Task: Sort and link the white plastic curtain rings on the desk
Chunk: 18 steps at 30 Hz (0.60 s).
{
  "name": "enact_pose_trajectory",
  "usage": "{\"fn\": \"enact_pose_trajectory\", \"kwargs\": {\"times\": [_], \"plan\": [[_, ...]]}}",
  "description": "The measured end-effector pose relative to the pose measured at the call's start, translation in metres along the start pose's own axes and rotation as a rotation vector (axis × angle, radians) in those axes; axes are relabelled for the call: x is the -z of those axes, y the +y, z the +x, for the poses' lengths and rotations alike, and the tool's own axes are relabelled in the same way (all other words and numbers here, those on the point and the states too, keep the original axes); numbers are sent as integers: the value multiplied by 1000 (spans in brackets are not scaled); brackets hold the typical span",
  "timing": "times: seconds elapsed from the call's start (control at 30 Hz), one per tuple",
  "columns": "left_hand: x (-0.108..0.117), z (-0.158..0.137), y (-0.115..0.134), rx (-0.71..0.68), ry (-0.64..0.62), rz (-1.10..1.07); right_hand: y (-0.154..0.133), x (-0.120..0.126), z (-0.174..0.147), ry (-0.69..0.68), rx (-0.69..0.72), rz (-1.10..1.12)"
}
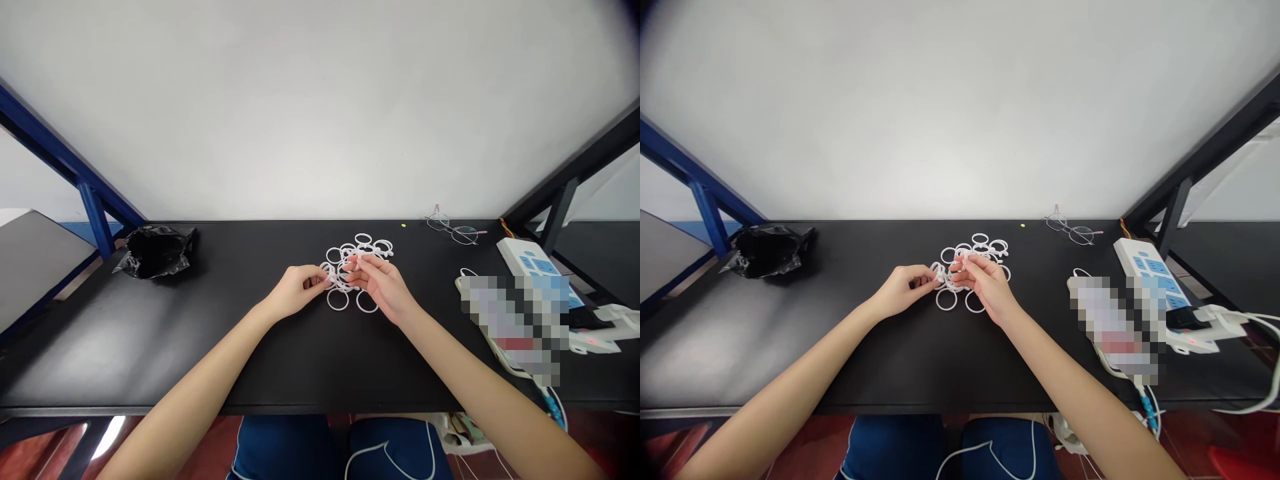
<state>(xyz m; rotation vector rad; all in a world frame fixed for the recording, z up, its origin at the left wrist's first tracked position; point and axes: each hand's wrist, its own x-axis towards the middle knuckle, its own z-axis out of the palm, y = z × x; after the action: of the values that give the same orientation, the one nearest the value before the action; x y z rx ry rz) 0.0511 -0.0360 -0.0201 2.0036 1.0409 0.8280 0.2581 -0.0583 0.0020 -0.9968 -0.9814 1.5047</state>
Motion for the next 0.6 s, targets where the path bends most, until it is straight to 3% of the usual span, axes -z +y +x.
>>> {"fn": "enact_pose_trajectory", "kwargs": {"times": [0.1, 0.3, 0.43, 0.6], "plan": [[3, 2, 4, 117, 65, -220, 1, -3, -4, -4, 97, -180], [1, 0, 18, 168, -42, -616, 5, -10, -13, -73, 326, -471], [-4, -3, 23, 196, -104, -697, 12, -10, -16, -50, 481, -593], [-7, -3, 23, 232, -47, -689, 16, -8, -16, 23, 541, -622]]}}
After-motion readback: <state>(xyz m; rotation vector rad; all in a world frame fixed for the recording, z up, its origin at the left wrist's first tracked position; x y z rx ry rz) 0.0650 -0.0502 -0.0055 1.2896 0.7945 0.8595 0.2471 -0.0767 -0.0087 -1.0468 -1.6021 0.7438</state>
